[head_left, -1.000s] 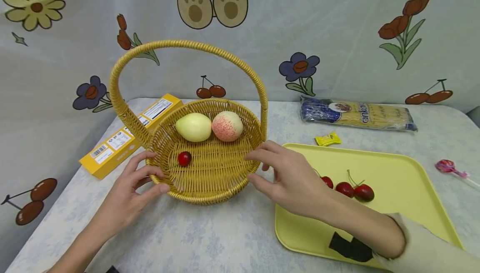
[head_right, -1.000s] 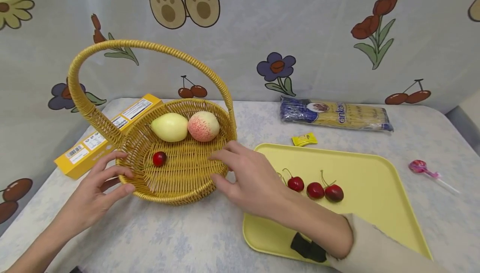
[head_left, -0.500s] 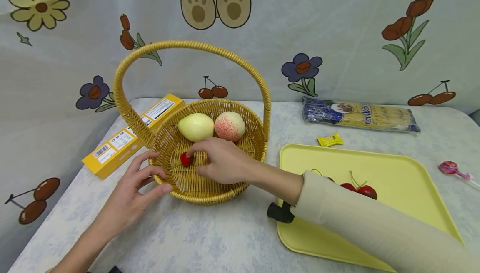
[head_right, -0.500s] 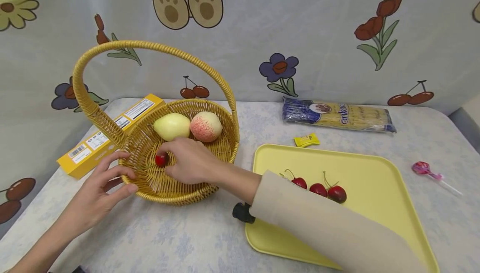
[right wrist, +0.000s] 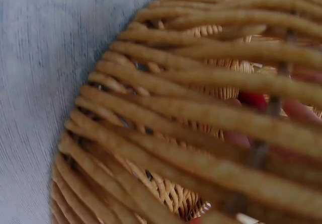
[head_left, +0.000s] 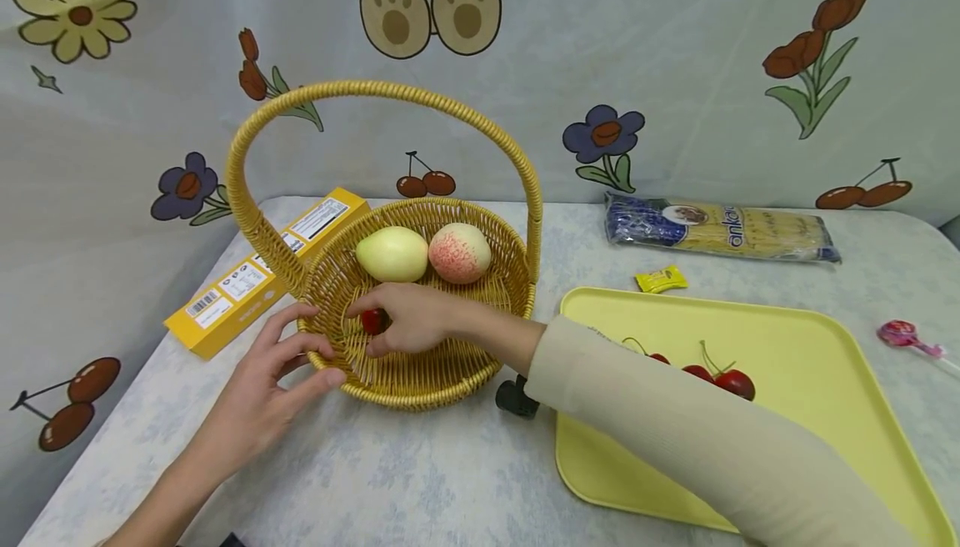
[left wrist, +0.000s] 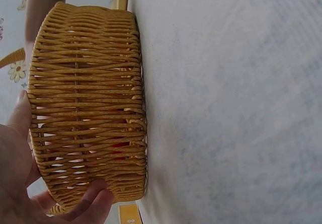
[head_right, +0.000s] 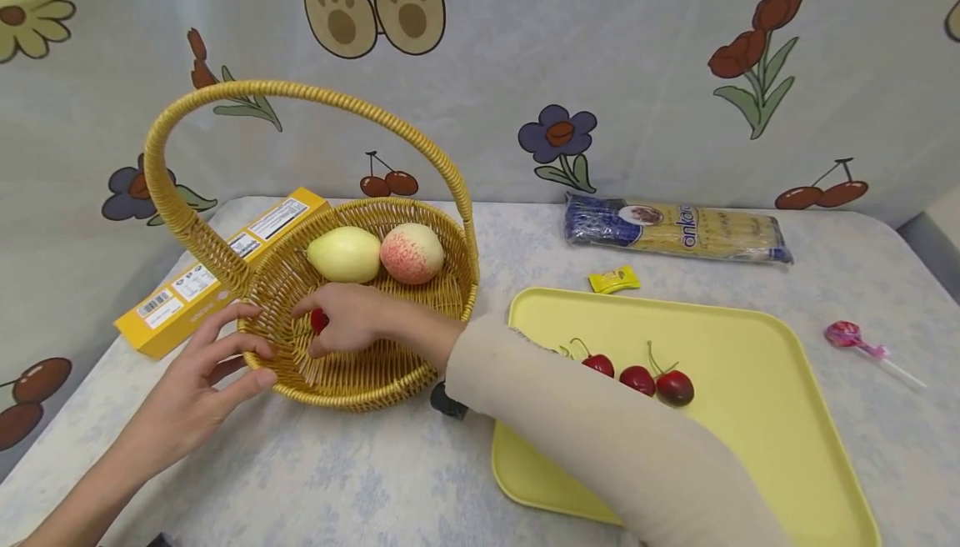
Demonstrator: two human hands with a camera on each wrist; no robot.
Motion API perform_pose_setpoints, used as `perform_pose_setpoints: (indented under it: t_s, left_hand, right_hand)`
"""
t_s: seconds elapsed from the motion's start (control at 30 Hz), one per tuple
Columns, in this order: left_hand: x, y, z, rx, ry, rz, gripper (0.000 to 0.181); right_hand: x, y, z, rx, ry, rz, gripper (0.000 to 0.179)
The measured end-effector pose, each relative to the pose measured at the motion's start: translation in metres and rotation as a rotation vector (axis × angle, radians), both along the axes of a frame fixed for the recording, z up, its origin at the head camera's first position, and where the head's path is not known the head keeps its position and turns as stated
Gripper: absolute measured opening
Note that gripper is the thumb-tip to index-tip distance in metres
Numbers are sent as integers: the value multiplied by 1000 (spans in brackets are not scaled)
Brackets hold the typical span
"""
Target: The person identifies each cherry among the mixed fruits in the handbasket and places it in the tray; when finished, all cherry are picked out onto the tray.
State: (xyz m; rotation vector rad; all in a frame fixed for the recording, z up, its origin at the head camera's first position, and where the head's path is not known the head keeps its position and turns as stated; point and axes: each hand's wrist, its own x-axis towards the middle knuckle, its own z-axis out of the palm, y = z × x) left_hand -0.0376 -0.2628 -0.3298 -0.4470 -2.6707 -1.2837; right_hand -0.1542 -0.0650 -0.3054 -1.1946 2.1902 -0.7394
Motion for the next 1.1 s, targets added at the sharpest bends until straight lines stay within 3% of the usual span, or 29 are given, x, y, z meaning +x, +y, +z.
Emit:
perform_pose_setpoints:
  t_s: [0.2,0.47,0.73,1.1]
  left_hand:
    - [0,0,-1,-3,-7,5,14]
    - [0,-1,0,-9,-13,12,13]
    - [0,0,2,-7,-32,5,13]
    - [0,0,-1,2,-12,-4,13]
  right_hand:
    - [-2,0,-2,27,-43,14,56]
    - [-1,1,-3,-39,-50,-8,42]
    - [-3,11,3,-99,-142,-108,44]
    - [-2,35,13,-177,-99,-215,36]
